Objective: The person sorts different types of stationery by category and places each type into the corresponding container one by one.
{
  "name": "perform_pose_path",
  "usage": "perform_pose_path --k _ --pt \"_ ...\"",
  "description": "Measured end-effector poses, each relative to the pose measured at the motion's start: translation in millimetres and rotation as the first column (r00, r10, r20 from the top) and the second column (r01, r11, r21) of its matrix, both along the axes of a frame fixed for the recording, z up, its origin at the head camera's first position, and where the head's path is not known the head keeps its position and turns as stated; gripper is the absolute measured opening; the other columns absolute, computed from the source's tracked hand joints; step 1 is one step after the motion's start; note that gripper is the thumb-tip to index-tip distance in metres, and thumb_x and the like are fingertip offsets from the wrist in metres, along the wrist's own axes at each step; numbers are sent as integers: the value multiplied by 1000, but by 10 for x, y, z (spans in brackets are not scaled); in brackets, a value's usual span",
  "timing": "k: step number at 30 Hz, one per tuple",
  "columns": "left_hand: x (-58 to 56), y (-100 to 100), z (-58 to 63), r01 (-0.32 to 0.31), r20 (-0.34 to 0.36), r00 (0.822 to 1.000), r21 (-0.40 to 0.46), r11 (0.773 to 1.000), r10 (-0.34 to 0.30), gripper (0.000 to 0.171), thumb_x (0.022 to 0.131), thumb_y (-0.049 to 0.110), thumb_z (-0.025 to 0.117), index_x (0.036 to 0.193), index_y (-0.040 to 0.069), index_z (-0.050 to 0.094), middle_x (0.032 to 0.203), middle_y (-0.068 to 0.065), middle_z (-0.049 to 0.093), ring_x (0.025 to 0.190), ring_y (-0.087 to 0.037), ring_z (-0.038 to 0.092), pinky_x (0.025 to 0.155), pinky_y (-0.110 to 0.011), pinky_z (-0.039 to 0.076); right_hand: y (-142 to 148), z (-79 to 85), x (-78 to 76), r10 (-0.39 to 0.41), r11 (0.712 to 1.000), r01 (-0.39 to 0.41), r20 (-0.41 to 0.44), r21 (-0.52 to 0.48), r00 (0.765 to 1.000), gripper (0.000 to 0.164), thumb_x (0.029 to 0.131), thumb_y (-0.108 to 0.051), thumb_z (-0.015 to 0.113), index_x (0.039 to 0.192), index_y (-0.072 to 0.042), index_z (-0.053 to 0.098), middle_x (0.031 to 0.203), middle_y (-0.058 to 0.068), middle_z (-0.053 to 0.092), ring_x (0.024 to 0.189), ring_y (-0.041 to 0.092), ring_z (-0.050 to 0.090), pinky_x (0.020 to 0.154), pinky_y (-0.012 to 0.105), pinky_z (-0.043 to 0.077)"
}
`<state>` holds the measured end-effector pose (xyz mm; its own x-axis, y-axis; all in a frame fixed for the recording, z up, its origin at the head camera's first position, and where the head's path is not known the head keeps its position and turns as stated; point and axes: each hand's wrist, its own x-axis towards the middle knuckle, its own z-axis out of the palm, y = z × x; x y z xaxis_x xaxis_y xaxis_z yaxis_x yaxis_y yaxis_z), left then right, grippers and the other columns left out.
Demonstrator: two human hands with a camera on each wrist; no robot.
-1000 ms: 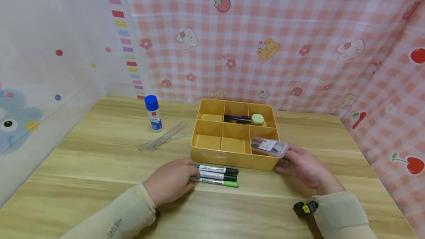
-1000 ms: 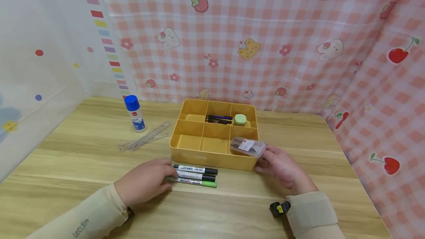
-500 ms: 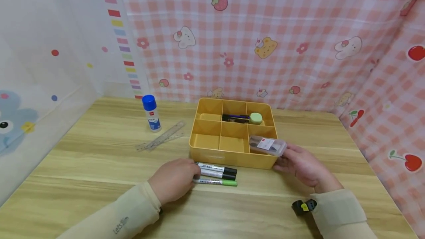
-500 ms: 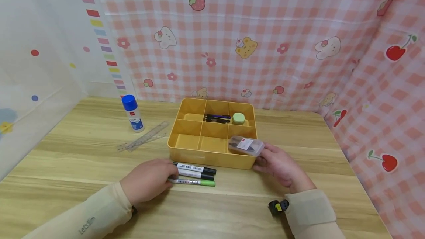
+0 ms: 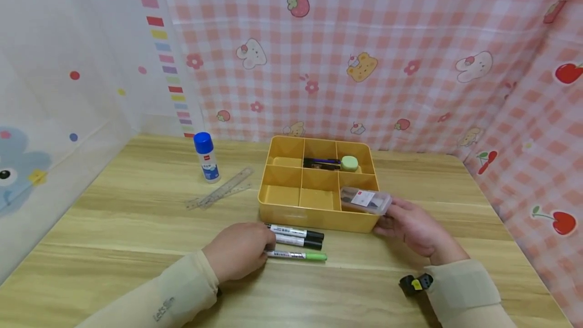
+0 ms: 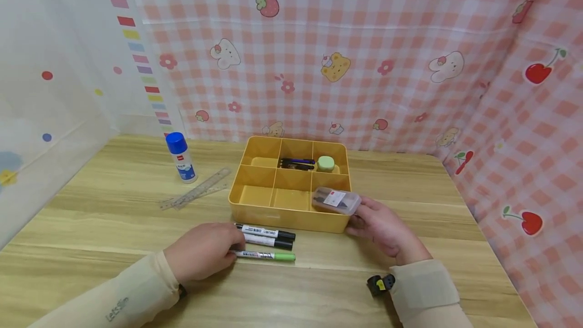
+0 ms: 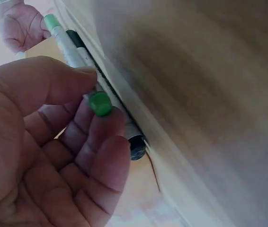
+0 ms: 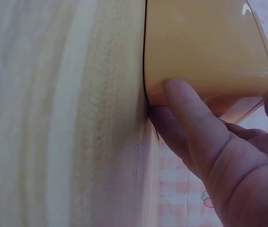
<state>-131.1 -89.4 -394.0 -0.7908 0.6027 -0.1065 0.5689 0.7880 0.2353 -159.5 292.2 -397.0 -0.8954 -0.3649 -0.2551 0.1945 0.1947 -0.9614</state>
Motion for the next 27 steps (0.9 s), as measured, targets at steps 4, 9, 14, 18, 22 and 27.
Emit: perform_pose_path --k 4,9,14,18,22,27 --pt "18 -18 73 -19 33 999 48 999 17 5 91 17 77 91 20 73 83 12 66 73 -6 55 74 -32 57 -3 8 8 -3 1000 3 -4 -2 1000 65 116 -30 31 162 13 13 165 37 28 143 31 50 110 42 55" --pt "34 -23 247 -65 26 998 126 990 62 4 94 19 75 95 22 72 86 12 64 73 -6 55 71 -30 54 -10 14 10 -10 1000 10 2 -8 1000 66 116 -31 33 163 12 15 165 36 29 145 35 48 111 44 54" --pt "-1 -3 398 -123 -27 991 208 970 132 5 93 14 73 96 18 73 85 10 63 74 -8 54 69 -28 51 -10 6 9 -10 1000 10 11 -17 1000 66 116 -30 33 163 12 14 165 36 29 148 40 42 113 45 52" --pt "-59 26 476 -184 -42 979 243 953 200 6 94 13 73 99 16 75 85 9 62 74 -10 54 68 -27 51 -7 4 7 -9 1000 10 13 -20 1000 66 116 -31 33 163 12 15 166 36 28 149 41 41 113 46 52" --pt "-119 77 525 -218 -39 972 239 946 234 6 97 15 73 101 15 76 86 7 64 74 -12 55 69 -26 53 -7 8 12 -11 1000 11 9 -18 1000 66 116 -31 33 163 12 15 165 36 29 149 43 40 113 46 52" --pt "-173 145 556 -231 -49 968 212 950 246 10 98 17 72 105 13 79 92 5 67 78 -12 57 73 -27 56 -7 4 13 -9 1000 9 2 -20 1000 66 116 -32 33 163 11 15 166 36 28 151 45 37 113 46 52"
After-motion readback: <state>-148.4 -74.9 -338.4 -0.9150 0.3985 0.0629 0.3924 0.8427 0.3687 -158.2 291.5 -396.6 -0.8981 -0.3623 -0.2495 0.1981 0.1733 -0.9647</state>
